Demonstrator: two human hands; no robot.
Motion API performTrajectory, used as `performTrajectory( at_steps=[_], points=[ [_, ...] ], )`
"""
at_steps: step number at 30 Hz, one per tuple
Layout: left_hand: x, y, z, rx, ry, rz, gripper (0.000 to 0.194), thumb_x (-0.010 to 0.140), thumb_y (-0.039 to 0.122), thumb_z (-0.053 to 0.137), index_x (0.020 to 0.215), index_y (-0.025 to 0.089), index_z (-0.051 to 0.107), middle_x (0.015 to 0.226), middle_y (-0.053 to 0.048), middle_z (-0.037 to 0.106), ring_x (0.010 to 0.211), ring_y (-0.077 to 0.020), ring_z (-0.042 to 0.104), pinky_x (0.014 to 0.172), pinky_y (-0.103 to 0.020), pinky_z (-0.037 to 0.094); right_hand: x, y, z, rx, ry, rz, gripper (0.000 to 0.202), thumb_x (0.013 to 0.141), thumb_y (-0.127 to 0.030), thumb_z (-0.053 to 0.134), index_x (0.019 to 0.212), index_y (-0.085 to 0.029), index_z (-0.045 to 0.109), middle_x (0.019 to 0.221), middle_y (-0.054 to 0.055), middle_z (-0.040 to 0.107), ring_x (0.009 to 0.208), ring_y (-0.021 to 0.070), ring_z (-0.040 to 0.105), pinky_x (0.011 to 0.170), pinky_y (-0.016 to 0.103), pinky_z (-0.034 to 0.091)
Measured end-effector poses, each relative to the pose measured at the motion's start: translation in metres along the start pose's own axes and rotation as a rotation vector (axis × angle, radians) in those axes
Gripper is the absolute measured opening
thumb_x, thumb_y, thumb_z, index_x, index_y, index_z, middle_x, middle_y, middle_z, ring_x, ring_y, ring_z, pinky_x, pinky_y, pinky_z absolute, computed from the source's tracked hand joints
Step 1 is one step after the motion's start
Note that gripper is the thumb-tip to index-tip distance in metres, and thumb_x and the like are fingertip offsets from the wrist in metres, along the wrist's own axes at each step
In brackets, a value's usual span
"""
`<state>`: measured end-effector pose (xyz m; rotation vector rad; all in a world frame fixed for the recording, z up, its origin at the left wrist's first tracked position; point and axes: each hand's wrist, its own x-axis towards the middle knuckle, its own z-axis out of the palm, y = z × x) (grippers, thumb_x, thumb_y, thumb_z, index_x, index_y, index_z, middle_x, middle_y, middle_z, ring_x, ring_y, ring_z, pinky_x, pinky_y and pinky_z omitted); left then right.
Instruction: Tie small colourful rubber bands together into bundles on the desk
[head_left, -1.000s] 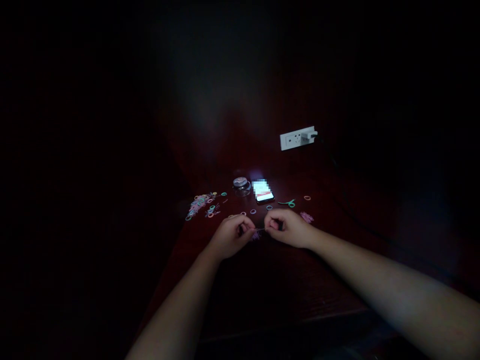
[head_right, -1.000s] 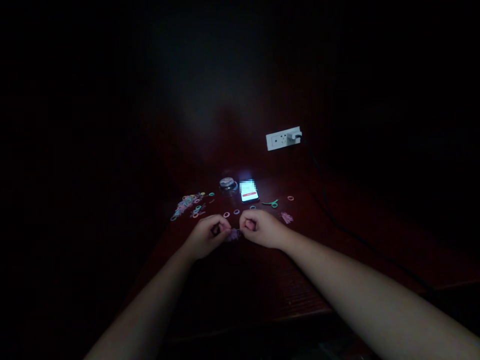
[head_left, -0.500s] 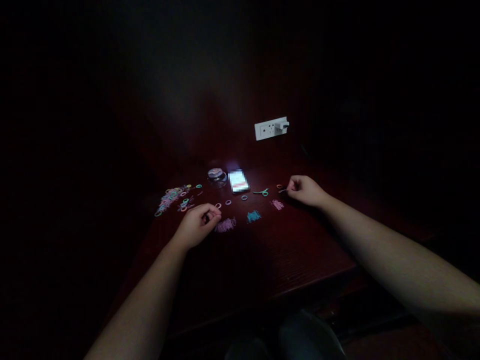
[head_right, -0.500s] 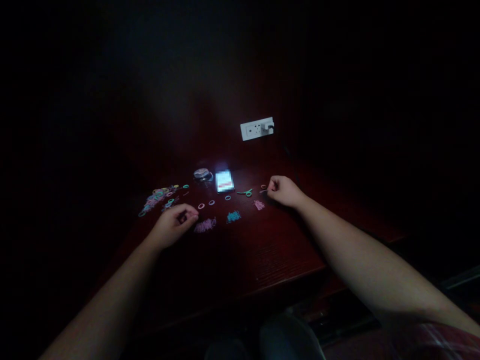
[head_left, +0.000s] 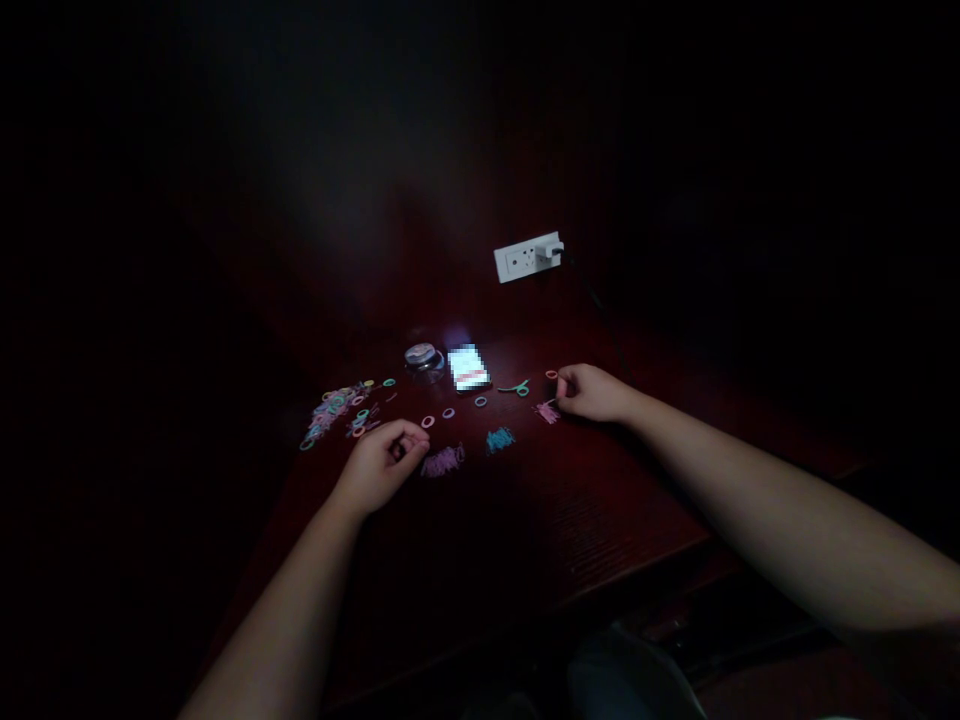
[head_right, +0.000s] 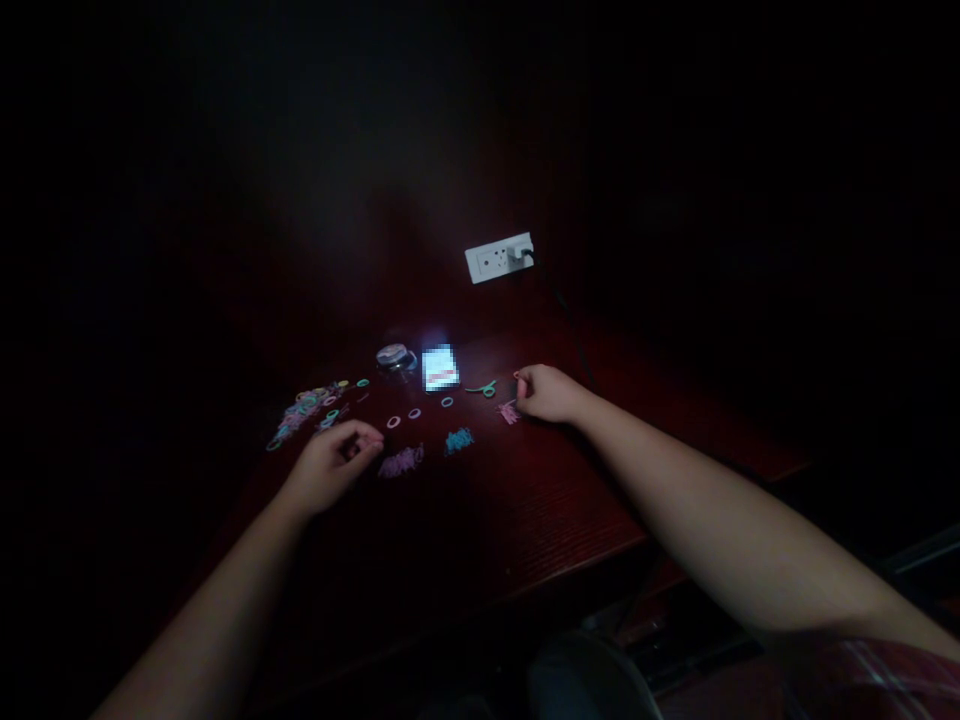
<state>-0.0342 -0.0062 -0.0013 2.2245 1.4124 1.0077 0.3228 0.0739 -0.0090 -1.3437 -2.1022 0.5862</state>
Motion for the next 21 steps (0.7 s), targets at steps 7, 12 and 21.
performTrajectory(
  at_steps=[7, 12, 21],
  points=[
    [-0.001, -0.001, 0.0, 0.001, -0.005, 0.012, 0.017, 0.084, 0.034, 0.062, 0.09, 0.018, 0.065, 0.074, -0.002, 0.062, 0.063, -0.0108, 0.055, 0.055, -0.021, 0.043, -0.005, -0.009, -0.004, -0.083, -0.111, -0.008, 0.005, 0.066, -0.019, 0.064, 0.064, -0.02, 0.06, 0.068, 0.001, 0.065, 0.076, 0.0185, 0.064, 0.071, 0.026, 0.046],
    [0.0, 0.001, 0.0, 0.002, -0.002, 0.011, 0.017, 0.084, 0.034, 0.062, 0.088, 0.017, 0.065, 0.074, -0.002, 0.063, 0.064, -0.011, 0.056, 0.055, -0.021, 0.043, -0.007, -0.01, -0.01, -0.081, -0.217, -0.054, 0.008, 0.068, -0.024, 0.062, 0.073, -0.018, 0.064, 0.068, -0.001, 0.062, 0.059, 0.0131, 0.054, 0.057, 0.024, 0.04],
    [0.001, 0.002, 0.002, -0.009, -0.011, 0.003, 0.018, 0.084, 0.034, 0.062, 0.089, 0.017, 0.065, 0.077, -0.002, 0.064, 0.065, -0.0112, 0.056, 0.056, -0.021, 0.043, -0.003, -0.015, -0.008, -0.214, -0.122, -0.048, 0.016, 0.081, -0.033, 0.057, 0.077, -0.019, 0.066, 0.083, 0.007, 0.071, 0.089, 0.0218, 0.065, 0.077, 0.028, 0.045]
  ],
)
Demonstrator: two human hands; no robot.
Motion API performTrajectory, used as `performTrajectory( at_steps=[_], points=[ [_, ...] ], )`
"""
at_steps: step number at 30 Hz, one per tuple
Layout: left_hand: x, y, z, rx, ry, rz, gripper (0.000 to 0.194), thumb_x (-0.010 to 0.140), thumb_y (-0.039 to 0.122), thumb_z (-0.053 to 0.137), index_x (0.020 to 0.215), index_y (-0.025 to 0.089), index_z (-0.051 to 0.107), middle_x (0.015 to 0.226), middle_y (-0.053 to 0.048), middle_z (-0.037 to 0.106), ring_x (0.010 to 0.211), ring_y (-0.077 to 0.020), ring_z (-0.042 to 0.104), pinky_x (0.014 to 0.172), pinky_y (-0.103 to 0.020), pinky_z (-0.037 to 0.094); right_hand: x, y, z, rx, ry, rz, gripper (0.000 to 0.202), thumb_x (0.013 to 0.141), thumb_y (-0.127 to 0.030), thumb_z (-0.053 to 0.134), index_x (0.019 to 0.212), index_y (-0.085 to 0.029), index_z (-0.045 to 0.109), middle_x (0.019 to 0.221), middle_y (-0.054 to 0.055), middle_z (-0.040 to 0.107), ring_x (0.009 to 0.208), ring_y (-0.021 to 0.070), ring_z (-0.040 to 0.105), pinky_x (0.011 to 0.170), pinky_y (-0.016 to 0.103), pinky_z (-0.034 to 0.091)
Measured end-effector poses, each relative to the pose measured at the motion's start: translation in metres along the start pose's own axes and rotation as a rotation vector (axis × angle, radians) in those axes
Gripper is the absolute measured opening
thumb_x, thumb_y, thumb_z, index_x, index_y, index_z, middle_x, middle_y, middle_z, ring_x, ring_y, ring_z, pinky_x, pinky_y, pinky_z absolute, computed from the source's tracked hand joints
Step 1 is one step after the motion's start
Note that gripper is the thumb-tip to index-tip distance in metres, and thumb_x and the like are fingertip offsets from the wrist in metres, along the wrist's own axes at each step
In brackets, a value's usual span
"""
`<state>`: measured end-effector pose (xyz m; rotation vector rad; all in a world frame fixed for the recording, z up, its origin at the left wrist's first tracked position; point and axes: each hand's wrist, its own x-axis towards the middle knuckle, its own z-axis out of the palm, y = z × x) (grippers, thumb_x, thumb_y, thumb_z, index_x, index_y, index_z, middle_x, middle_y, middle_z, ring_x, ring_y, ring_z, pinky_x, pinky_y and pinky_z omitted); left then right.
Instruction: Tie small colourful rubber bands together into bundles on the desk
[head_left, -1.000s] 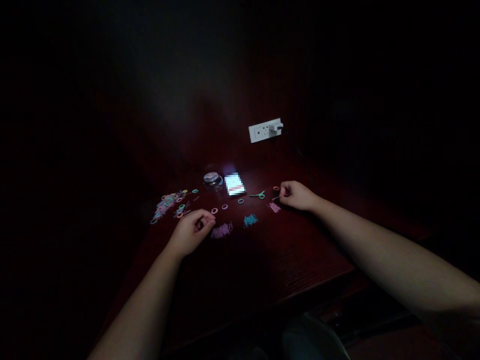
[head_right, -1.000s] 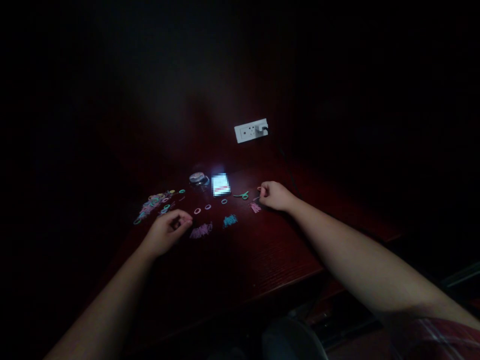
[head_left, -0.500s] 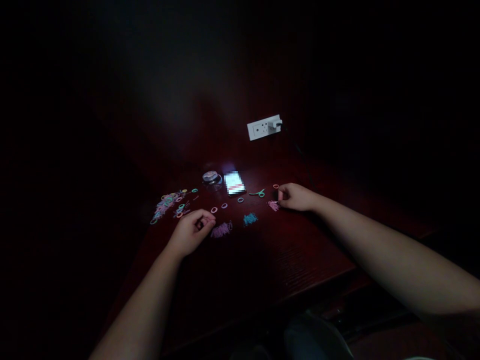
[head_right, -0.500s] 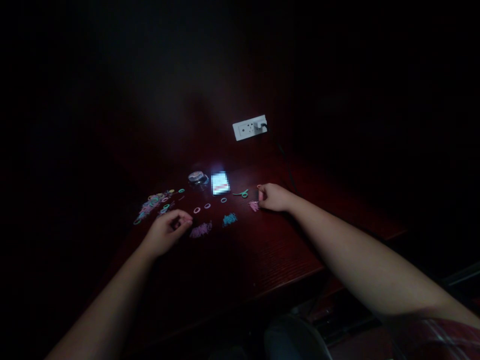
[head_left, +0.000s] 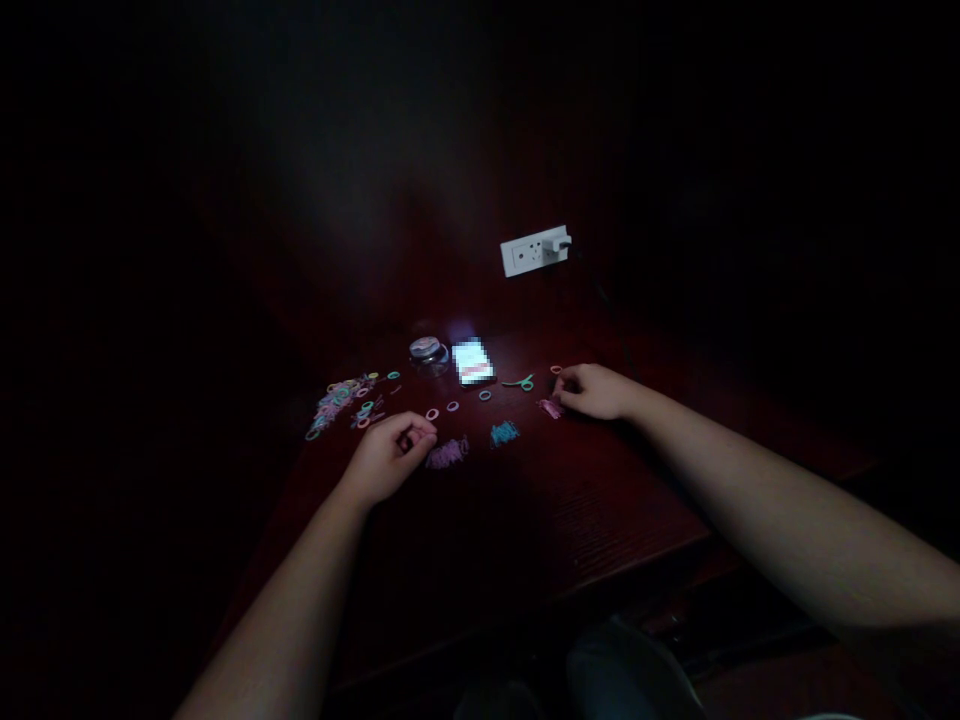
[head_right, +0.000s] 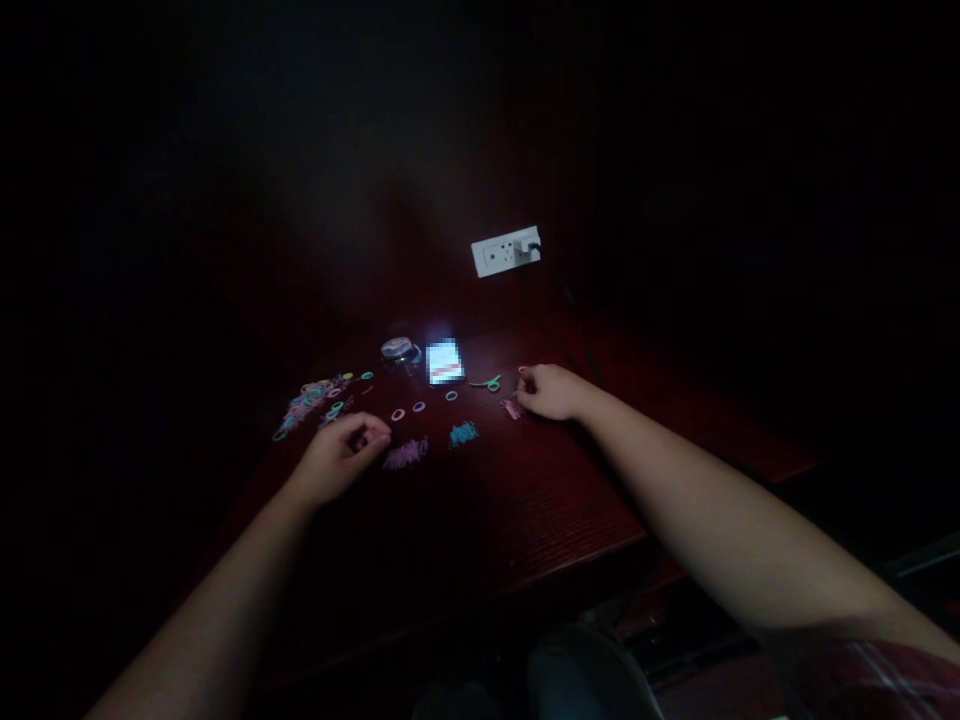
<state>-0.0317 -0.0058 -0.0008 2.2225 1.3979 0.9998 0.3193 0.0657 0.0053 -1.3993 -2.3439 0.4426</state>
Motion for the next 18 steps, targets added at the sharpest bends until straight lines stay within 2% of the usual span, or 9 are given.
performTrajectory(
  at_steps=[2, 4, 8, 14, 18],
  points=[
    [0.0, 0.001, 0.001, 0.001, -0.004, 0.006, 0.017, 0.084, 0.033, 0.062, 0.089, 0.017, 0.065, 0.076, -0.002, 0.064, 0.064, -0.0111, 0.056, 0.055, -0.021, 0.043, -0.001, -0.008, 0.003, -0.102, -0.008, 0.0, 0.028, 0.08, -0.047, 0.06, 0.076, -0.02, 0.067, 0.08, 0.008, 0.07, 0.079, 0.0226, 0.065, 0.068, 0.03, 0.045],
    [0.0, 0.002, 0.001, 0.002, -0.005, 0.003, 0.017, 0.084, 0.033, 0.062, 0.089, 0.017, 0.065, 0.076, -0.002, 0.064, 0.064, -0.0111, 0.056, 0.054, -0.021, 0.042, -0.002, -0.016, 0.007, -0.21, -0.001, -0.004, 0.035, 0.078, -0.054, 0.06, 0.077, -0.02, 0.067, 0.076, 0.009, 0.069, 0.072, 0.0227, 0.065, 0.062, 0.03, 0.043],
    [0.0, 0.004, 0.001, 0.003, -0.003, -0.002, 0.017, 0.084, 0.033, 0.062, 0.089, 0.017, 0.065, 0.076, -0.002, 0.063, 0.064, -0.0109, 0.055, 0.055, -0.021, 0.042, -0.001, -0.026, 0.016, -0.322, 0.056, 0.0, 0.028, 0.081, -0.045, 0.058, 0.082, -0.019, 0.066, 0.079, 0.011, 0.069, 0.072, 0.0233, 0.065, 0.061, 0.032, 0.043],
    [0.001, 0.004, 0.001, 0.017, 0.002, 0.007, 0.016, 0.084, 0.033, 0.062, 0.088, 0.017, 0.066, 0.075, -0.002, 0.064, 0.06, -0.0101, 0.052, 0.053, -0.02, 0.041, 0.003, -0.03, 0.027, -0.341, 0.122, 0.033, 0.025, 0.081, -0.037, 0.058, 0.091, -0.015, 0.067, 0.087, 0.016, 0.071, 0.082, 0.0277, 0.067, 0.071, 0.035, 0.049],
    [0.001, 0.005, 0.002, 0.021, 0.012, 0.004, 0.016, 0.083, 0.033, 0.062, 0.087, 0.017, 0.066, 0.074, -0.002, 0.063, 0.06, -0.0102, 0.052, 0.053, -0.021, 0.041, 0.004, -0.034, 0.03, -0.336, 0.14, 0.049, 0.027, 0.082, -0.035, 0.058, 0.091, -0.012, 0.068, 0.087, 0.018, 0.071, 0.082, 0.0282, 0.068, 0.071, 0.035, 0.05]
  ],
)
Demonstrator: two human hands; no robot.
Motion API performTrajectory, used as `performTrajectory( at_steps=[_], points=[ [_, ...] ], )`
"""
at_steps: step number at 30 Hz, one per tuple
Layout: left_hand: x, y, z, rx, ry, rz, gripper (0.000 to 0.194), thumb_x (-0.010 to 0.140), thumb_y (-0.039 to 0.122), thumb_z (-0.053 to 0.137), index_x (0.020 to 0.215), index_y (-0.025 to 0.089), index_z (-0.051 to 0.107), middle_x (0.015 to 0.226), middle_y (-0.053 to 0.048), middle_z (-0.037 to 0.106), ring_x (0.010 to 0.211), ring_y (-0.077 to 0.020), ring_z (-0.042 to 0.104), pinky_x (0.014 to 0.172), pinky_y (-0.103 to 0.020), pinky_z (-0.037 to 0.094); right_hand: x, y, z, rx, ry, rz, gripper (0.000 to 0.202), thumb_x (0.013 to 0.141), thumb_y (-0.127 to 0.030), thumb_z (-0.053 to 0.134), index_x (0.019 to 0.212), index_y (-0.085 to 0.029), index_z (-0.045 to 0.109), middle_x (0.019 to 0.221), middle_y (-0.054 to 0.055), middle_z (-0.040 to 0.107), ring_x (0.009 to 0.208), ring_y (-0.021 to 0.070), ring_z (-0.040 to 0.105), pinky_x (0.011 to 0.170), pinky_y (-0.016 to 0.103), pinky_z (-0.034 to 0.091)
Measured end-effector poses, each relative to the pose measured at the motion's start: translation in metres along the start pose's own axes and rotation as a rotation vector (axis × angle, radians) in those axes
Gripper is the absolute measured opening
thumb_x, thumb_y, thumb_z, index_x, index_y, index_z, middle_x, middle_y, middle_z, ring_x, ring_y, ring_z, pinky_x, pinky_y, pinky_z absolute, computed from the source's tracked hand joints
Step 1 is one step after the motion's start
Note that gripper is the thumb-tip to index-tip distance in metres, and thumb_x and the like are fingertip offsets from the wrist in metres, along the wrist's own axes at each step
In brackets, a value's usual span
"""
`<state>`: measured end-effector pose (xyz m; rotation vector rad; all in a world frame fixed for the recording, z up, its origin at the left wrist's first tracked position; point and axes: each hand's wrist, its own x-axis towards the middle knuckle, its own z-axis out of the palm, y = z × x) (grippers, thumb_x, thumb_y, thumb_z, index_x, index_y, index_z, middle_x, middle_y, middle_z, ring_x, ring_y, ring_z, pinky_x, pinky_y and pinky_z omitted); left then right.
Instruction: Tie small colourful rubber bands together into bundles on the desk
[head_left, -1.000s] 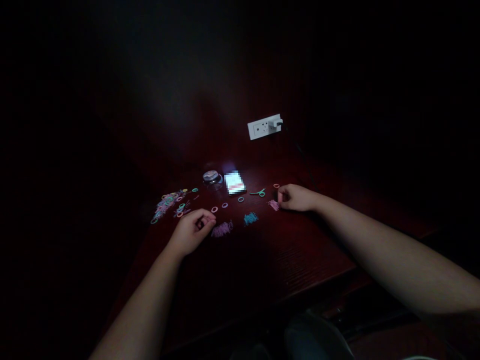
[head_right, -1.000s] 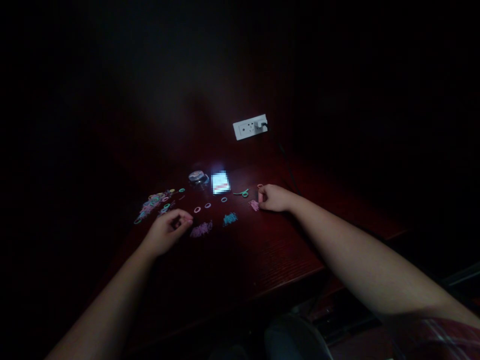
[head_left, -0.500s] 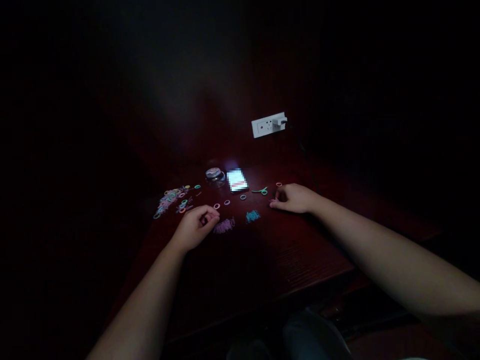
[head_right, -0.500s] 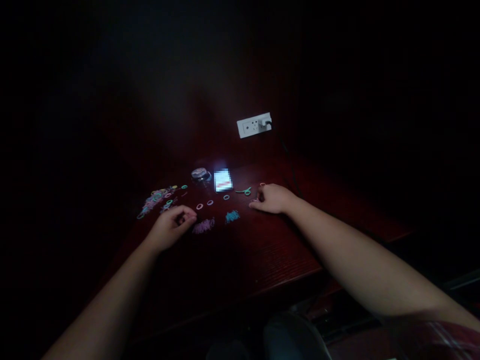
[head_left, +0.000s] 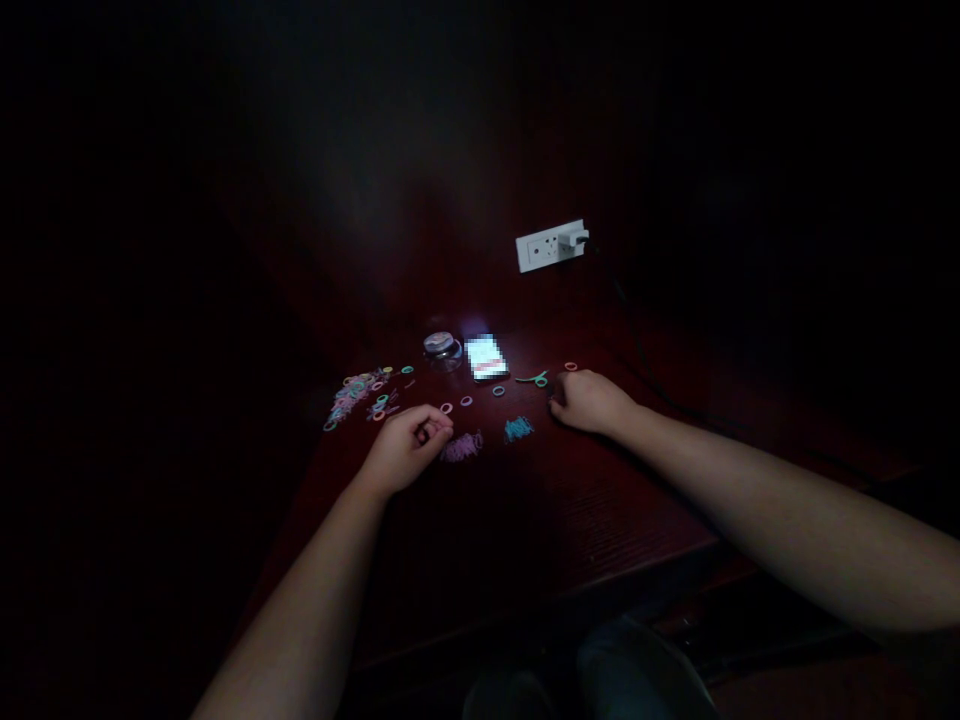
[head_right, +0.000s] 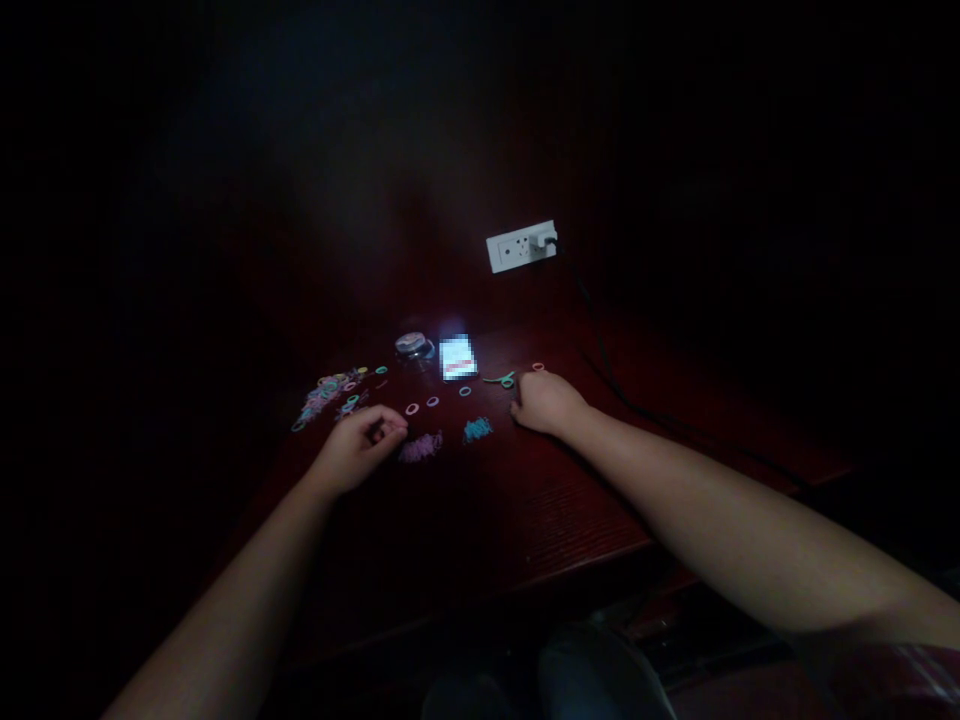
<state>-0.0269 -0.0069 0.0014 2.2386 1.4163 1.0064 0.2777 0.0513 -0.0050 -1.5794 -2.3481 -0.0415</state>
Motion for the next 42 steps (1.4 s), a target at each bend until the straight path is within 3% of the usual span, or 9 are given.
performTrajectory(
  at_steps=[6, 10, 15, 20, 23, 27, 32, 37, 42],
  points=[
    [0.0, 0.001, 0.001, -0.01, 0.004, 0.009, 0.017, 0.084, 0.032, 0.062, 0.087, 0.017, 0.066, 0.077, -0.003, 0.064, 0.064, -0.0109, 0.055, 0.057, -0.021, 0.043, 0.008, 0.007, -0.002, 0.165, -0.037, 0.104, 0.038, 0.084, -0.049, 0.053, 0.074, -0.015, 0.068, 0.074, 0.015, 0.069, 0.071, 0.0257, 0.067, 0.063, 0.034, 0.048],
    [0.0, -0.002, -0.002, -0.021, 0.018, 0.002, 0.019, 0.083, 0.034, 0.062, 0.088, 0.016, 0.066, 0.077, -0.003, 0.064, 0.064, -0.0115, 0.056, 0.057, -0.022, 0.044, 0.016, 0.029, -0.003, 0.349, -0.003, 0.211, 0.045, 0.091, -0.052, 0.044, 0.078, -0.016, 0.067, 0.073, 0.013, 0.069, 0.065, 0.0212, 0.065, 0.059, 0.031, 0.046],
    [0.001, -0.02, -0.016, 0.003, 0.222, -0.042, 0.018, 0.082, 0.033, 0.062, 0.087, 0.016, 0.066, 0.076, -0.003, 0.064, 0.065, -0.0114, 0.056, 0.059, -0.021, 0.045, 0.019, 0.05, -0.001, 0.575, -0.07, 0.353, 0.04, 0.095, -0.047, 0.04, 0.087, -0.016, 0.064, 0.055, 0.005, 0.062, 0.039, 0.0134, 0.051, 0.044, 0.028, 0.038],
    [0.004, -0.049, -0.031, 0.013, 0.466, -0.2, 0.021, 0.08, 0.034, 0.061, 0.087, 0.014, 0.065, 0.077, -0.003, 0.064, 0.063, -0.0111, 0.055, 0.059, -0.021, 0.045, 0.014, 0.043, 0.001, 0.442, -0.042, 0.162, 0.036, 0.089, -0.049, 0.049, 0.076, -0.018, 0.062, 0.066, 0.006, 0.064, 0.054, 0.0154, 0.057, 0.053, 0.028, 0.04],
    [0.005, -0.058, -0.032, 0.014, 0.485, -0.248, 0.022, 0.078, 0.034, 0.061, 0.085, 0.014, 0.065, 0.075, -0.003, 0.063, 0.063, -0.0115, 0.056, 0.06, -0.021, 0.046, 0.009, 0.027, 0.001, 0.323, -0.011, -0.009, 0.035, 0.082, -0.054, 0.057, 0.081, -0.019, 0.063, 0.075, 0.006, 0.065, 0.066, 0.0178, 0.058, 0.062, 0.029, 0.042],
    [0.005, -0.063, -0.029, -0.005, 0.456, -0.252, 0.023, 0.077, 0.035, 0.062, 0.083, 0.013, 0.065, 0.074, -0.003, 0.063, 0.062, -0.0116, 0.055, 0.061, -0.022, 0.046, 0.006, 0.012, 0.0, 0.245, 0.0, -0.198, 0.027, 0.078, -0.046, 0.064, 0.082, -0.019, 0.064, 0.082, 0.007, 0.063, 0.079, 0.0206, 0.058, 0.074, 0.031, 0.044],
    [0.005, -0.076, -0.03, 0.017, 0.459, -0.276, 0.023, 0.077, 0.035, 0.061, 0.085, 0.013, 0.065, 0.076, -0.004, 0.065, 0.065, -0.0129, 0.058, 0.065, -0.023, 0.048, 0.006, 0.012, -0.001, 0.289, -0.044, -0.225, 0.024, 0.079, -0.043, 0.063, 0.078, -0.019, 0.063, 0.077, 0.005, 0.063, 0.076, 0.0197, 0.058, 0.075, 0.031, 0.043],
    [0.002, -0.094, -0.04, 0.249, 0.579, -0.509, 0.022, 0.083, 0.029, 0.055, 0.096, 0.016, 0.066, 0.089, -0.006, 0.07, 0.076, -0.018, 0.064, 0.076, -0.028, 0.05, 0.006, 0.017, -0.001, 0.305, -0.075, -0.279, 0.026, 0.079, -0.043, 0.063, 0.085, -0.018, 0.065, 0.078, 0.006, 0.064, 0.078, 0.0211, 0.059, 0.075, 0.032, 0.044],
    [0.001, -0.102, -0.04, 0.312, 0.506, -0.544, 0.019, 0.084, 0.019, 0.053, 0.098, 0.016, 0.066, 0.1, -0.008, 0.072, 0.088, -0.0191, 0.067, 0.084, -0.028, 0.05, 0.008, 0.025, 0.004, 0.325, -0.033, -0.298, 0.032, 0.082, -0.047, 0.058, 0.092, -0.017, 0.064, 0.085, 0.009, 0.063, 0.081, 0.0229, 0.059, 0.074, 0.034, 0.046]
  ],
)
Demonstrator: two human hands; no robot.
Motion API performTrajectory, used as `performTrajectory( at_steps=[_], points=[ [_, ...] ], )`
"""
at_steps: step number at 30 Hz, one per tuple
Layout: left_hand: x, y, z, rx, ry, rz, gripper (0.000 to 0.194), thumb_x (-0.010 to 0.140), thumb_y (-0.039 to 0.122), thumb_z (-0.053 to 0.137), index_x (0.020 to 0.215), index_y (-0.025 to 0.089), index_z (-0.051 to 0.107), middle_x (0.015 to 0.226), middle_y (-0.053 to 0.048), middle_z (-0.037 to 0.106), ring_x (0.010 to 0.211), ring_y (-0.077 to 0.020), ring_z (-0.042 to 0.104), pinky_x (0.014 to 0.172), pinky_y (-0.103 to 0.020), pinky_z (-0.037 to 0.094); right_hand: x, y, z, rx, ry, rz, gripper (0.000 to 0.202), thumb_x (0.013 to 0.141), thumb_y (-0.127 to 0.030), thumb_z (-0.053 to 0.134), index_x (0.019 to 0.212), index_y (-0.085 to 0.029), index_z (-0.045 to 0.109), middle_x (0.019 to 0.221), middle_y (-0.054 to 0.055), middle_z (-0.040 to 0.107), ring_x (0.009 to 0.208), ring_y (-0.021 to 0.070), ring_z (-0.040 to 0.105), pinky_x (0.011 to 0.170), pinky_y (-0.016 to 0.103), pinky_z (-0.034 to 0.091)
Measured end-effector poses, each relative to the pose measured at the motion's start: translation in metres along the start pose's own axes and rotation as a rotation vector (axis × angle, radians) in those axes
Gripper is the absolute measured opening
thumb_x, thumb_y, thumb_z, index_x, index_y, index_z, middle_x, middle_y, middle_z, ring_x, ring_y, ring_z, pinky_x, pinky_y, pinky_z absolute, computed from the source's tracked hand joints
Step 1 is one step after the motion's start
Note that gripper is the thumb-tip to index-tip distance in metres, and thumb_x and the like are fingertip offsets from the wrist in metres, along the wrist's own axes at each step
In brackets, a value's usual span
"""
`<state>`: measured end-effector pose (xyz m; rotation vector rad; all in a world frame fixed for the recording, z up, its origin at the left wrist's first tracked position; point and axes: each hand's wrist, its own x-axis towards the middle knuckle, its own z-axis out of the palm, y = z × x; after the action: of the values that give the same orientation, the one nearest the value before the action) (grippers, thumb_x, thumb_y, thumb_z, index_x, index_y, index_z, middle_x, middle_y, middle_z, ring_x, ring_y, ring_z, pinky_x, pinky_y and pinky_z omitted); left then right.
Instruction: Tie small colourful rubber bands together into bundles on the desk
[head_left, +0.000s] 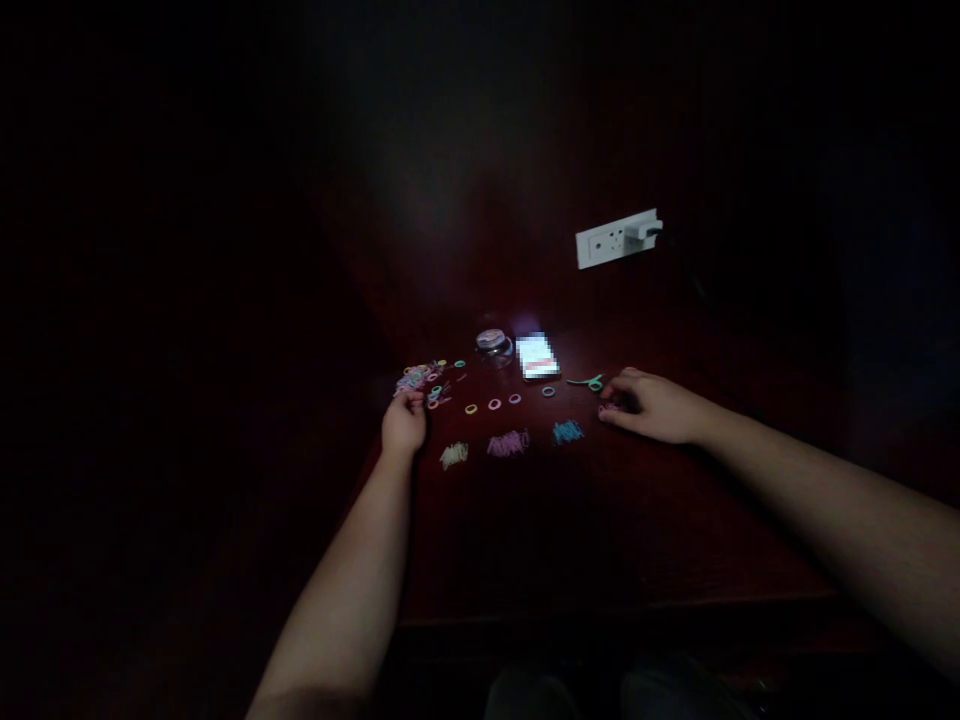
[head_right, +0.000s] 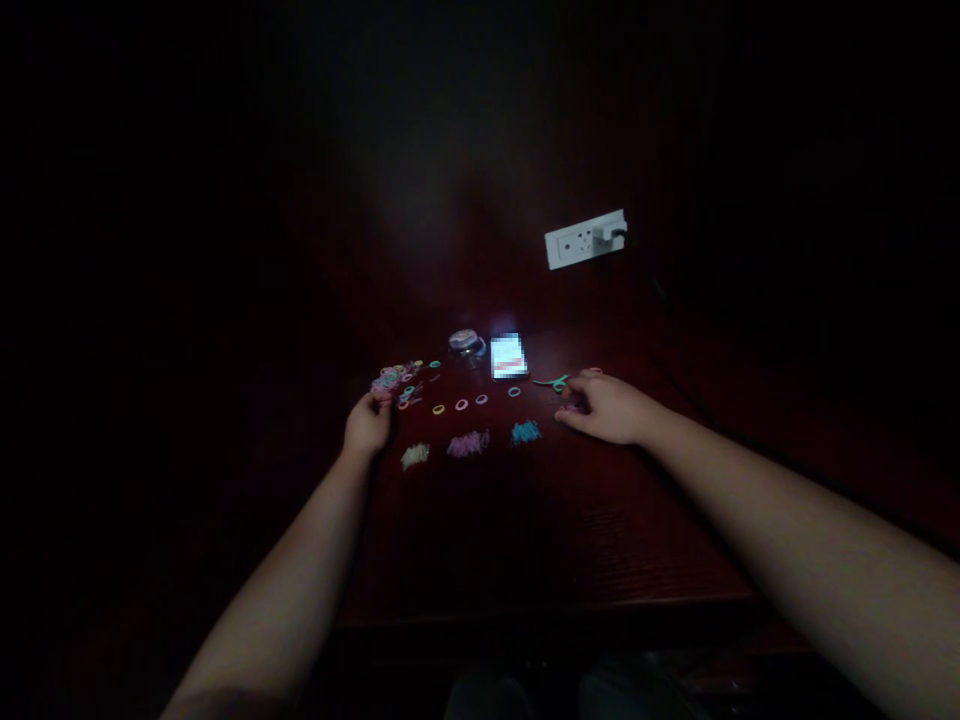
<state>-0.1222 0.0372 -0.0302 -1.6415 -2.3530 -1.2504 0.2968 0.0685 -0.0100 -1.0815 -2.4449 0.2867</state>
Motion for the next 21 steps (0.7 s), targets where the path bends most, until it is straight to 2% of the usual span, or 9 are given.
performTrajectory(
  at_steps=[4, 10, 16, 21],
  points=[
    [0.0, -0.002, 0.008, 0.027, -0.054, 0.086, 0.022, 0.082, 0.016, 0.055, 0.102, 0.018, 0.066, 0.102, -0.007, 0.072, 0.088, -0.019, 0.067, 0.085, -0.029, 0.051, -0.001, 0.01, 0.0, 0.066, 0.044, 0.026, 0.03, 0.083, -0.046, 0.055, 0.092, -0.018, 0.064, 0.088, 0.009, 0.064, 0.079, 0.0215, 0.061, 0.074, 0.034, 0.048],
    [-0.002, 0.003, 0.019, 0.092, -0.156, 0.213, 0.029, 0.083, 0.018, 0.056, 0.111, 0.021, 0.066, 0.11, -0.006, 0.07, 0.105, -0.0217, 0.062, 0.1, -0.034, 0.045, -0.002, 0.011, -0.006, 0.173, 0.119, 0.094, 0.032, 0.08, -0.047, 0.058, 0.091, -0.018, 0.063, 0.085, 0.007, 0.065, 0.075, 0.02, 0.062, 0.07, 0.032, 0.048],
    [-0.002, 0.005, 0.023, 0.183, -0.223, 0.156, 0.032, 0.085, 0.019, 0.052, 0.112, 0.025, 0.069, 0.121, -0.006, 0.067, 0.121, -0.0288, 0.053, 0.105, -0.046, 0.04, -0.002, 0.01, -0.007, 0.325, 0.154, 0.164, 0.033, 0.08, -0.05, 0.059, 0.091, -0.019, 0.061, 0.074, 0.003, 0.062, 0.063, 0.016, 0.058, 0.06, 0.029, 0.046],
    [-0.003, 0.007, 0.021, 0.213, -0.23, 0.13, 0.034, 0.086, 0.02, 0.05, 0.114, 0.026, 0.069, 0.129, -0.002, 0.063, 0.126, -0.0298, 0.049, 0.107, -0.046, 0.038, -0.001, 0.017, -0.007, 0.371, 0.21, 0.181, 0.035, 0.08, -0.051, 0.061, 0.091, -0.018, 0.061, 0.072, 0.003, 0.062, 0.06, 0.0151, 0.056, 0.054, 0.027, 0.044]
  ],
)
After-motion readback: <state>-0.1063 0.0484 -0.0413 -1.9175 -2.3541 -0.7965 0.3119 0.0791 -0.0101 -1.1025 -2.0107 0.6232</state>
